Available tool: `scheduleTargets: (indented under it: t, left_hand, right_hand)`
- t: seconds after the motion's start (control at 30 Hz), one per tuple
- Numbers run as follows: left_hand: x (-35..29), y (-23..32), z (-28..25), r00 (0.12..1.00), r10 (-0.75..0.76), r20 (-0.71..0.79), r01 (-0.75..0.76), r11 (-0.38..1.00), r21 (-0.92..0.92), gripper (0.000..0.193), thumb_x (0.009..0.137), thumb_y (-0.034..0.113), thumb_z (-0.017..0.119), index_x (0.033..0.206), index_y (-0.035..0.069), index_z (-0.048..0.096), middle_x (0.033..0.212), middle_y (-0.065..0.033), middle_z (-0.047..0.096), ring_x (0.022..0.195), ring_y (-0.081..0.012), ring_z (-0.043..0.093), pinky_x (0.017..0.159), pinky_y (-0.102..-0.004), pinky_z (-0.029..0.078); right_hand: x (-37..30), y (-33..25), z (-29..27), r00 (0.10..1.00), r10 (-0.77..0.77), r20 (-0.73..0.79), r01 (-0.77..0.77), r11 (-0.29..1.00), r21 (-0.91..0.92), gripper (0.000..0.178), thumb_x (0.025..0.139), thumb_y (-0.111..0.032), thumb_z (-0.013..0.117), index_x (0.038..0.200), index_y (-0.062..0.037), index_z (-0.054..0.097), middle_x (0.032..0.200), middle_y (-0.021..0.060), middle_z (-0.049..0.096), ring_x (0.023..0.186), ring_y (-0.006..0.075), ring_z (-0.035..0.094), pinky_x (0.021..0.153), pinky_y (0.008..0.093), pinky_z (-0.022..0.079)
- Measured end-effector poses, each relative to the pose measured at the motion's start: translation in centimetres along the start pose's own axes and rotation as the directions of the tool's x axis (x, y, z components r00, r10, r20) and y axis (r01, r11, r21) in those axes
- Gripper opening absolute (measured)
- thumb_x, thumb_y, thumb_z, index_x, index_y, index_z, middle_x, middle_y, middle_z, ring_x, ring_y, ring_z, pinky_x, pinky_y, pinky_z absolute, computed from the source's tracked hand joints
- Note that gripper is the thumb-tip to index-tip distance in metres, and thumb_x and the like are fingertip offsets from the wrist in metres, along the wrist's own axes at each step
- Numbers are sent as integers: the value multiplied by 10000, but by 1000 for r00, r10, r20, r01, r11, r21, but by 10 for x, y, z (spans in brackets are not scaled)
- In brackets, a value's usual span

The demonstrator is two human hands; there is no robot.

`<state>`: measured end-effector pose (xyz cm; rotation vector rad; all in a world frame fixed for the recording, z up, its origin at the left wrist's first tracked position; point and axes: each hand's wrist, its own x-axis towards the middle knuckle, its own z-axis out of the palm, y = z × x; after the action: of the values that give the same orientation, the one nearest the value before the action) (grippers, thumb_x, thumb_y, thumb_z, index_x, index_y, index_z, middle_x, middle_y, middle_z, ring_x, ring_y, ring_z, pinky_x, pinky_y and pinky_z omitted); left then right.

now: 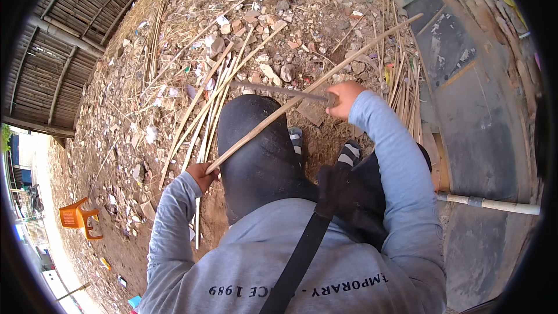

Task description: The person uses a knife to shave and smooth the surface of thin bamboo strips while holding them against their leg.

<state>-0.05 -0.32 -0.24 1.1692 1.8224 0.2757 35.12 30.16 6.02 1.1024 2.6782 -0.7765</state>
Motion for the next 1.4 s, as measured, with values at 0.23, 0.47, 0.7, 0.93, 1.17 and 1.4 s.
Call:
scheduleTargets:
  t: [0.23,0.47,0.7,0.93,1.17,1.4]
  left_hand:
    - [-1,9,-1,998,-41,-38,42,999,28,236,930,272,563,915,54,654,685,-57,629,608,-143,558,611,-304,465]
    - [14,22,6,999,-8,-43,11,997,78,214,924,257,562,892,74,669,678,-64,633,613,-152,565,619,-312,465]
    - [-1,27,-1,994,-107,-34,111,983,144,274,936,315,550,927,68,668,677,-81,634,628,-179,580,640,-330,469]
    - [9,36,-5,998,14,-55,-8,994,113,253,927,292,556,932,65,666,687,-85,632,623,-186,585,631,-331,473]
    - [0,56,-3,993,-103,-65,112,981,157,273,936,260,552,949,8,657,768,-94,671,726,-181,620,710,-333,487]
    - [2,36,-7,989,-126,-76,131,989,72,263,932,275,540,887,38,645,664,-58,610,627,-147,576,623,-301,470]
  right_hand:
    - [14,5,16,996,42,-78,-35,995,90,373,683,-288,744,978,-72,668,834,154,672,801,299,655,747,381,506]
    - [16,20,13,995,-17,-98,24,997,74,350,676,-320,740,910,-71,662,806,163,656,793,320,643,747,401,502]
    - [-4,-35,-2,997,-45,-59,39,994,-99,355,708,-326,711,956,-79,653,809,167,662,804,352,644,744,416,513]
    - [11,3,10,990,75,-119,-75,997,5,341,713,-290,712,990,-99,655,820,159,669,811,344,647,751,409,516]
    - [8,0,8,987,115,-114,-117,993,-13,346,689,-293,719,985,-121,665,834,154,669,808,362,635,748,409,513]
    - [2,9,-2,967,102,-232,-93,994,48,304,713,-284,714,934,-83,656,828,143,667,782,311,649,725,406,508]
